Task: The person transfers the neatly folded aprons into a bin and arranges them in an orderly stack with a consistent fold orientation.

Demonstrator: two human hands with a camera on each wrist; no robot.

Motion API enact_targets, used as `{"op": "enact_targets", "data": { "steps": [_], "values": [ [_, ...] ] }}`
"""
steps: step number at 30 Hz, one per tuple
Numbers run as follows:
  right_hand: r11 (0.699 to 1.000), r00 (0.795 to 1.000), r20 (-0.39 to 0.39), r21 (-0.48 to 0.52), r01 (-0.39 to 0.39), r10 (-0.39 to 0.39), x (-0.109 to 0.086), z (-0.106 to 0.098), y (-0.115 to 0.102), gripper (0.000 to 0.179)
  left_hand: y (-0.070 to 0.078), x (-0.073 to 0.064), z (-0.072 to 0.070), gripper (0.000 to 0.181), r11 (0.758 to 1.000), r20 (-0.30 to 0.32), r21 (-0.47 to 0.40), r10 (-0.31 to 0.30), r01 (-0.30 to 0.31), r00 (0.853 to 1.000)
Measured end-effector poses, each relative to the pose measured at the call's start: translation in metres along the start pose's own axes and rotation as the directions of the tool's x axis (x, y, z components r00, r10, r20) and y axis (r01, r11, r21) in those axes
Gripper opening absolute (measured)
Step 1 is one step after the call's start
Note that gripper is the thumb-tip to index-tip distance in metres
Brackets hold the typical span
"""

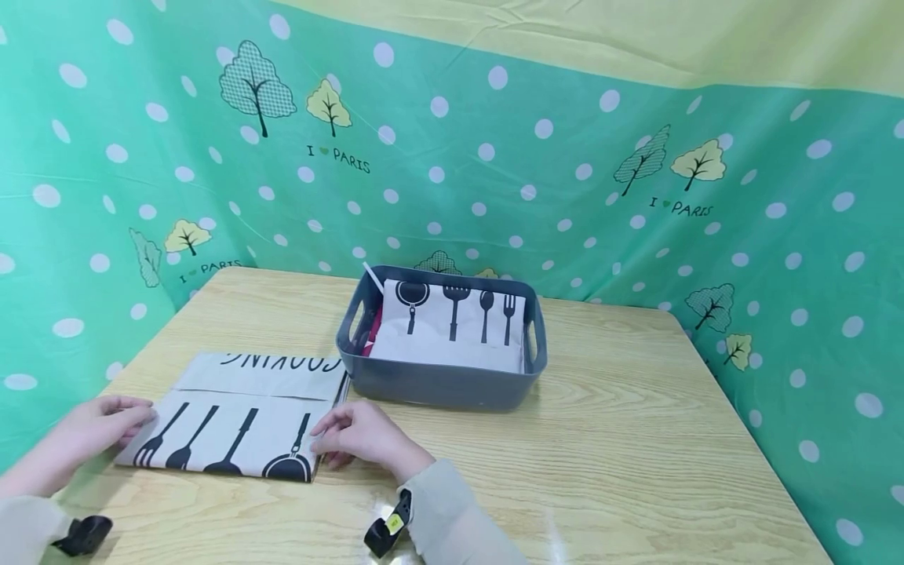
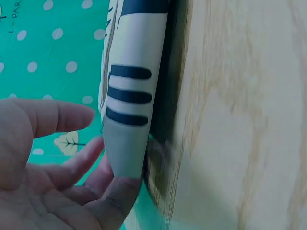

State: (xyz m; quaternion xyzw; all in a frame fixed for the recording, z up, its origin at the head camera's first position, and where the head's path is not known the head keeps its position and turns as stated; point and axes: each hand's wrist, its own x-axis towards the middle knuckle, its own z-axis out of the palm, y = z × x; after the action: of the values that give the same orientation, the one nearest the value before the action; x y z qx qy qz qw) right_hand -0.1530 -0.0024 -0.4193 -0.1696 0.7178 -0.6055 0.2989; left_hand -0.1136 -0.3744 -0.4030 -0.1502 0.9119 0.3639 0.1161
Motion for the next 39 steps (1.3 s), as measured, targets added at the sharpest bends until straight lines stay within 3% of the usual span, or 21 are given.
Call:
{"op": "enact_targets", "data": {
  "steps": [4,13,21,39],
  "values": [
    [1.0,0.996,-0.089,0.031,-0.002,0.005,0.001,-0.001,-0.002,0.016,0.004,0.005,0.0,0.077,0.999,-0.01,-0.026,0.022,-0.022,1.0],
    [0.993,0.97,-0.242,0.116,0.03,-0.001,0.004,-0.005,-0.004,0.027,0.013,0.01,-0.005,0.092,0.997,0.016,-0.072,-0.018,0.02,1.0],
    [0.994,0.957,-0.287,0.112,-0.003,0.036,0.007,-0.007,-0.001,0.031,0.015,0.018,-0.003,0.091,0.999,0.01,-0.045,0.01,-0.01,1.0],
    [0.984,0.947,-0.312,0.178,-0.02,0.076,0.009,-0.003,0.001,0.047,0.025,0.025,0.007,0.1,0.991,0.042,-0.07,-0.112,0.115,0.993]
  ]
}}
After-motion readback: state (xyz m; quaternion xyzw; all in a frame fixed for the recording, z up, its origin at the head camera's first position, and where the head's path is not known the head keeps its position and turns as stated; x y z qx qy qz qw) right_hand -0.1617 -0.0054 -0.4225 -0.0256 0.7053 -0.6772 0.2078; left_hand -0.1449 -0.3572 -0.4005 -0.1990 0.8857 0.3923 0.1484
